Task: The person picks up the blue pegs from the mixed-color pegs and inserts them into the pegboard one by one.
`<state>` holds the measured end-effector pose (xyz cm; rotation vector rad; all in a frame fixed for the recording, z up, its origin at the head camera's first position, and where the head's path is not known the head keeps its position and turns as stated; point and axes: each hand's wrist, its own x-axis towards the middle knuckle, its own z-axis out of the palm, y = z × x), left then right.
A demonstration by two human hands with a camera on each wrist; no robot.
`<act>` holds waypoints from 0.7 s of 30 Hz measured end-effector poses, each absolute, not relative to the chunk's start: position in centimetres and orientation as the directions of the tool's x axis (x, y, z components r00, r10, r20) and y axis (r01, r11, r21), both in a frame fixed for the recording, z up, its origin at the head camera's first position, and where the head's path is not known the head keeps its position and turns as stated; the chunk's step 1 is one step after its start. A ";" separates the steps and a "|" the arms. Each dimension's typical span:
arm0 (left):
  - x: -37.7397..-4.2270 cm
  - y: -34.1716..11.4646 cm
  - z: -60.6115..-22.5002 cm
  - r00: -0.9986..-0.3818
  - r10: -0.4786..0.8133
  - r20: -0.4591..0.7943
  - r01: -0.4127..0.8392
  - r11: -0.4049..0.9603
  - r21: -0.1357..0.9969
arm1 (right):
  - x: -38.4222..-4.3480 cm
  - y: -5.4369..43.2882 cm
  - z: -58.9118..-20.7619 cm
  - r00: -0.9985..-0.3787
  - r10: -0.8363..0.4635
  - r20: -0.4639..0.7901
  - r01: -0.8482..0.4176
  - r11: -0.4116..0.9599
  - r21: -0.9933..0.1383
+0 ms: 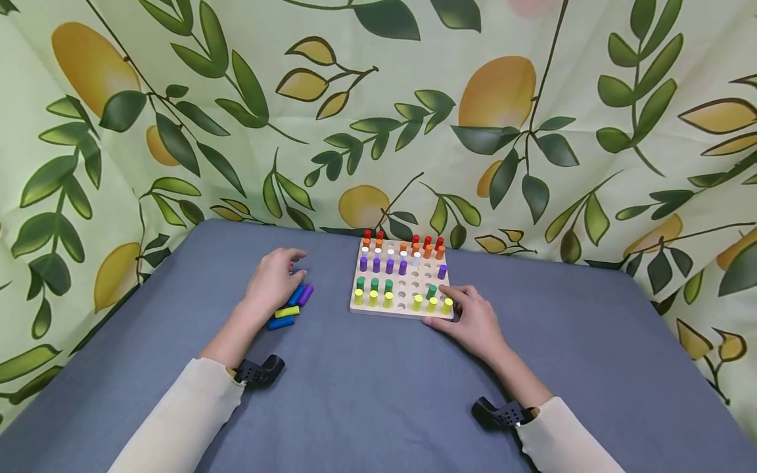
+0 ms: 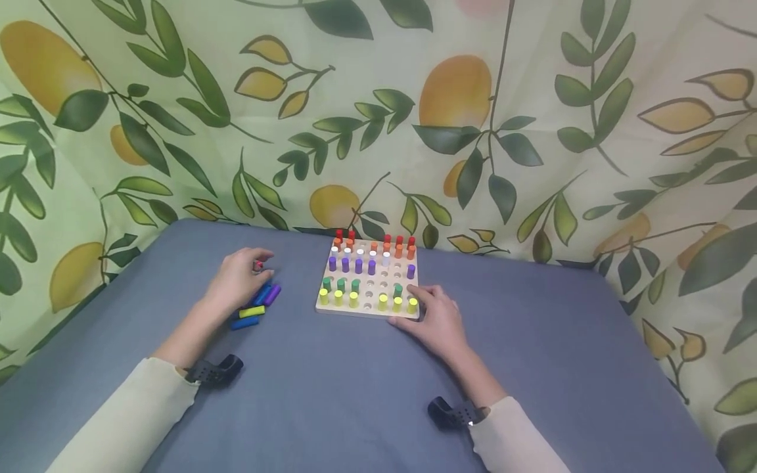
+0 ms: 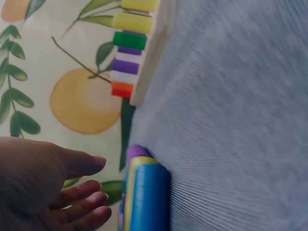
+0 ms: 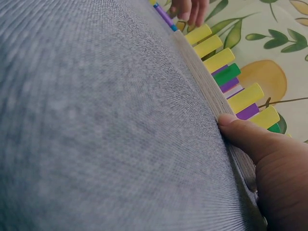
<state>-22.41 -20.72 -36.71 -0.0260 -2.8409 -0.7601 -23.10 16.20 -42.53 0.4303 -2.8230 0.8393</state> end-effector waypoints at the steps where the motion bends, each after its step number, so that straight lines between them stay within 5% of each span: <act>1: -22.4 -20.8 -36.9 -0.980 -0.043 0.194 0.060 0.867 0.495 | -23.1 16.2 -42.5 -0.945 -0.228 0.235 -0.319 0.802 -0.506; 21: -23.3 -20.5 -37.8 -0.989 -0.004 0.150 0.072 0.864 0.498 | -23.2 16.2 -42.6 -0.944 -0.225 0.240 -0.319 0.806 -0.499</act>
